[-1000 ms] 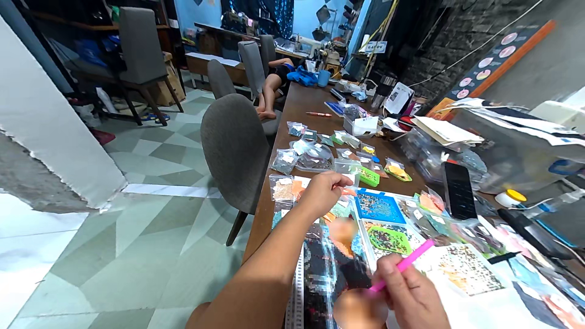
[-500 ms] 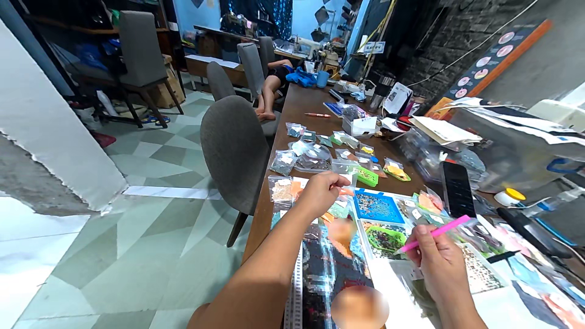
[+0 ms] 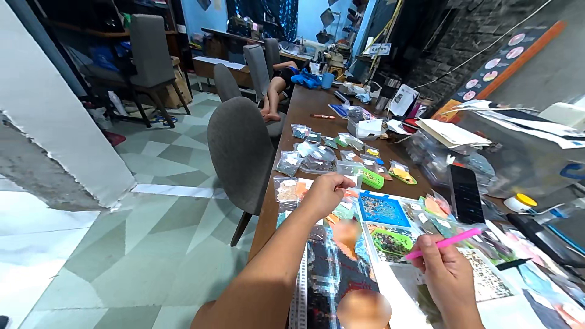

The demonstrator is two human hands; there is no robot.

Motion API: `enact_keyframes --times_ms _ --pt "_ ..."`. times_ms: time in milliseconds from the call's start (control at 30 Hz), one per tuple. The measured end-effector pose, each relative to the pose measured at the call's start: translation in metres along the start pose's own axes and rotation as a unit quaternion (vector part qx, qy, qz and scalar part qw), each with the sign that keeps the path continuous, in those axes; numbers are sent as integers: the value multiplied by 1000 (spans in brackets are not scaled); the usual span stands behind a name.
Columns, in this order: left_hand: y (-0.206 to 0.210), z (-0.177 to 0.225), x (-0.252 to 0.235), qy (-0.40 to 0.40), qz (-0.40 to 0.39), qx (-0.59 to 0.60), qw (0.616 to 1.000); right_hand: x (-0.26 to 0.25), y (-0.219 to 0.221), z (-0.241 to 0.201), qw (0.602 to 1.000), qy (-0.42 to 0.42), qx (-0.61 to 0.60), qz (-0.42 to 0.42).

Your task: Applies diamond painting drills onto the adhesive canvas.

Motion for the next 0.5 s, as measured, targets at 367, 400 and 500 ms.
enact_keyframes --times_ms 367,400,500 --pt "0 4 -1 8 2 16 1000 -1 -2 0 1000 -18 2 -8" --pt "0 5 -1 8 1 15 1000 -1 -2 1 1000 -20 2 -6" --pt "1 5 -1 8 1 13 1000 -1 -1 1 1000 -19 7 0"
Point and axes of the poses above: each hand's wrist, its own x-axis away from the middle knuckle, its own y-axis out of the palm, z = x × y, the point moved 3 cm from there along -x, towards the middle knuckle, and after that the axes turned 14 degrees about y, right-handed, at the moved point
